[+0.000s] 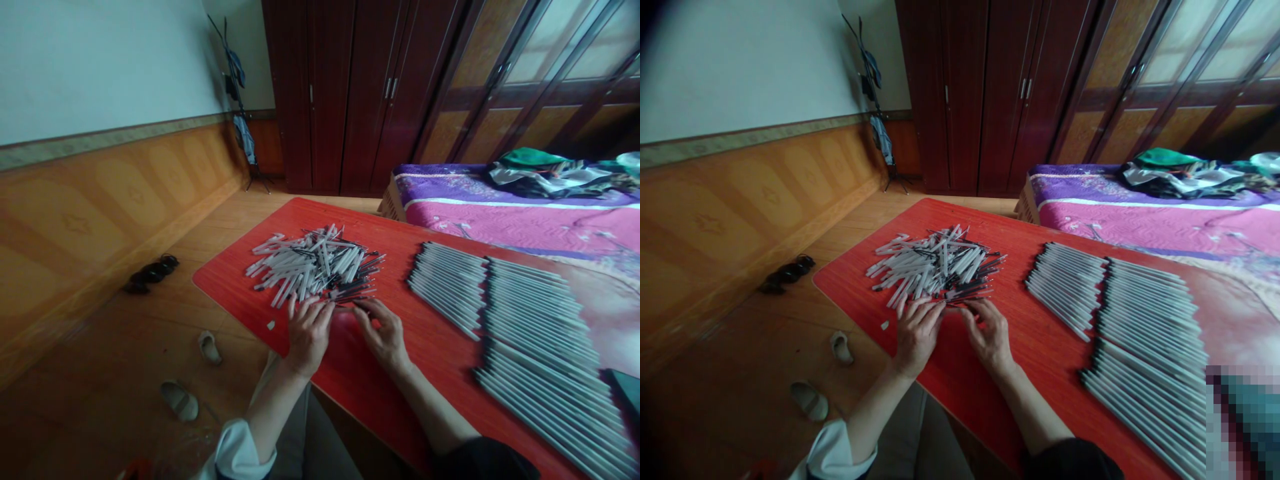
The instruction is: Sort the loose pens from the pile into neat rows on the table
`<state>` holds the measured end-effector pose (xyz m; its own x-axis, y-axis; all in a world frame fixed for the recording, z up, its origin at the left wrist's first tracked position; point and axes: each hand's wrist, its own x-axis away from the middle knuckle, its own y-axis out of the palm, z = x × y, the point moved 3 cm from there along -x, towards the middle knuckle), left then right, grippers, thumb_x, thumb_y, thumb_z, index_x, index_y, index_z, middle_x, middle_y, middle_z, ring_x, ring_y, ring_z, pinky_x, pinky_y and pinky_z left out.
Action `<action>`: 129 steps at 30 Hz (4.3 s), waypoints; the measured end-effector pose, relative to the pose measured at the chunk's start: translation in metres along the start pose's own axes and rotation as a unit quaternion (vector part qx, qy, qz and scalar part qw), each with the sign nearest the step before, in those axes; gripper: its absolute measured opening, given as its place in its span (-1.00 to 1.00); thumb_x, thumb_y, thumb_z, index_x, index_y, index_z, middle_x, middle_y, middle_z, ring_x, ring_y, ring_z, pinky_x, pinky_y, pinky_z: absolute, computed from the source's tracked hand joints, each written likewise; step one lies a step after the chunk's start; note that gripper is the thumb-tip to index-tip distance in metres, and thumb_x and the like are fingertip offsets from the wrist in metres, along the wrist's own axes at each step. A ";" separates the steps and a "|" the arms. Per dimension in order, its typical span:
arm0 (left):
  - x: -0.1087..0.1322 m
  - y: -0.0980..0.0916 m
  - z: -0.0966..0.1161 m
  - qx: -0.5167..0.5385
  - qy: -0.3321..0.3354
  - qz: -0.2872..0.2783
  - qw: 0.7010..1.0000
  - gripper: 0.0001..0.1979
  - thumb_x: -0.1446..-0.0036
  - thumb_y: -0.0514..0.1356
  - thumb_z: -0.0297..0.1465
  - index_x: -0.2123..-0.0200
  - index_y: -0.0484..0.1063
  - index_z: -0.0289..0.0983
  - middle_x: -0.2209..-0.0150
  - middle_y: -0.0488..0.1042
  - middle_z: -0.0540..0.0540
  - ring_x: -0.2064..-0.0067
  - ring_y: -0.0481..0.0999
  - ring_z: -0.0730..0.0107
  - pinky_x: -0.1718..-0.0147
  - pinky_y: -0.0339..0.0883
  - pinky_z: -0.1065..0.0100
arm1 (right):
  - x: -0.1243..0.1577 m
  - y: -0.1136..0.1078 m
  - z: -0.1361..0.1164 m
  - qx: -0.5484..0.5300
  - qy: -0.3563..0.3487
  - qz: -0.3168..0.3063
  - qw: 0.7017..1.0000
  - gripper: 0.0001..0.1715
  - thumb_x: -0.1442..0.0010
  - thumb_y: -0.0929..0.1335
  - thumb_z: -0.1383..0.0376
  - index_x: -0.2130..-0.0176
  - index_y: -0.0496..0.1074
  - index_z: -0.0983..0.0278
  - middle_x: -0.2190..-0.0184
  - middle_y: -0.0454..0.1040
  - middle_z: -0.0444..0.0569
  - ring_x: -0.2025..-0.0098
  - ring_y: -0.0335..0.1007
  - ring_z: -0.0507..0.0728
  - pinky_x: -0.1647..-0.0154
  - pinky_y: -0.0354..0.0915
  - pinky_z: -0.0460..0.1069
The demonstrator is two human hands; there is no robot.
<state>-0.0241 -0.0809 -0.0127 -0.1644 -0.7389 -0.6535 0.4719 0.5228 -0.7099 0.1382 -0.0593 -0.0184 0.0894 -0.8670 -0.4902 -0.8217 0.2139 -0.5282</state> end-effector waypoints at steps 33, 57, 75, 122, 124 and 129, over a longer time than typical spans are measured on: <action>0.006 0.017 -0.013 0.155 -0.077 -0.079 0.982 -0.79 -0.20 0.05 -0.46 0.11 0.37 -0.26 0.25 0.53 -0.13 0.23 0.54 0.31 0.25 0.41 0.36 | -0.008 0.009 0.022 -0.493 0.331 0.016 0.804 -0.70 0.13 0.47 0.15 0.45 0.46 0.33 0.59 0.46 -0.06 0.57 0.33 0.01 0.56 0.27 -0.10; 0.006 0.015 -0.016 0.129 -0.072 -0.051 0.988 -0.80 -0.20 0.06 -0.46 0.12 0.38 -0.31 0.26 0.54 -0.14 0.25 0.55 0.32 0.27 0.43 0.37 | -0.020 -0.021 0.040 -0.549 0.305 0.151 0.763 -0.75 0.13 0.49 0.22 0.46 0.46 0.33 0.60 0.44 -0.10 0.54 0.39 0.01 0.60 0.29 -0.15; 0.007 0.017 -0.010 0.049 -0.022 -0.066 0.996 -0.76 -0.17 0.09 -0.49 0.08 0.40 -0.27 0.27 0.52 -0.13 0.26 0.51 0.31 0.23 0.42 0.30 | -0.015 -0.017 0.031 -0.458 0.292 0.097 0.834 -0.70 0.10 0.47 0.13 0.47 0.48 0.32 0.61 0.46 -0.04 0.56 0.35 0.02 0.59 0.26 -0.11; 0.006 0.003 -0.023 0.181 -0.203 0.080 0.959 -0.79 -0.22 0.00 -0.39 0.16 0.36 -0.33 0.38 0.54 -0.18 0.36 0.55 0.34 0.37 0.41 0.42 | -0.085 0.032 -0.007 -0.302 0.232 -0.005 0.925 -0.71 0.12 0.42 0.15 0.41 0.53 0.32 0.56 0.50 -0.05 0.53 0.35 0.08 0.52 0.24 -0.05; 0.006 0.003 -0.023 0.181 -0.202 0.082 0.959 -0.79 -0.22 0.01 -0.39 0.15 0.36 -0.33 0.38 0.55 -0.17 0.37 0.55 0.34 0.39 0.41 0.42 | -0.093 0.024 -0.012 -0.383 0.252 -0.010 0.889 -0.70 0.19 0.47 0.17 0.44 0.52 0.33 0.56 0.51 -0.04 0.55 0.35 0.06 0.54 0.25 -0.06; 0.007 0.006 -0.022 0.169 -0.191 0.078 0.964 -0.78 -0.22 0.00 -0.38 0.14 0.37 -0.31 0.37 0.55 -0.17 0.37 0.56 0.34 0.37 0.43 0.40 | -0.093 0.020 -0.015 -0.457 0.253 -0.049 0.851 -0.75 0.21 0.50 0.23 0.45 0.53 0.32 0.56 0.51 -0.05 0.55 0.36 0.04 0.54 0.27 -0.08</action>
<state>-0.0414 -0.0735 -0.0268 0.2318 -0.7988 -0.5551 0.7309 0.5196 -0.4426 0.1051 0.0184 0.0268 0.1197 -0.9928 0.0084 -0.9396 -0.1105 0.3240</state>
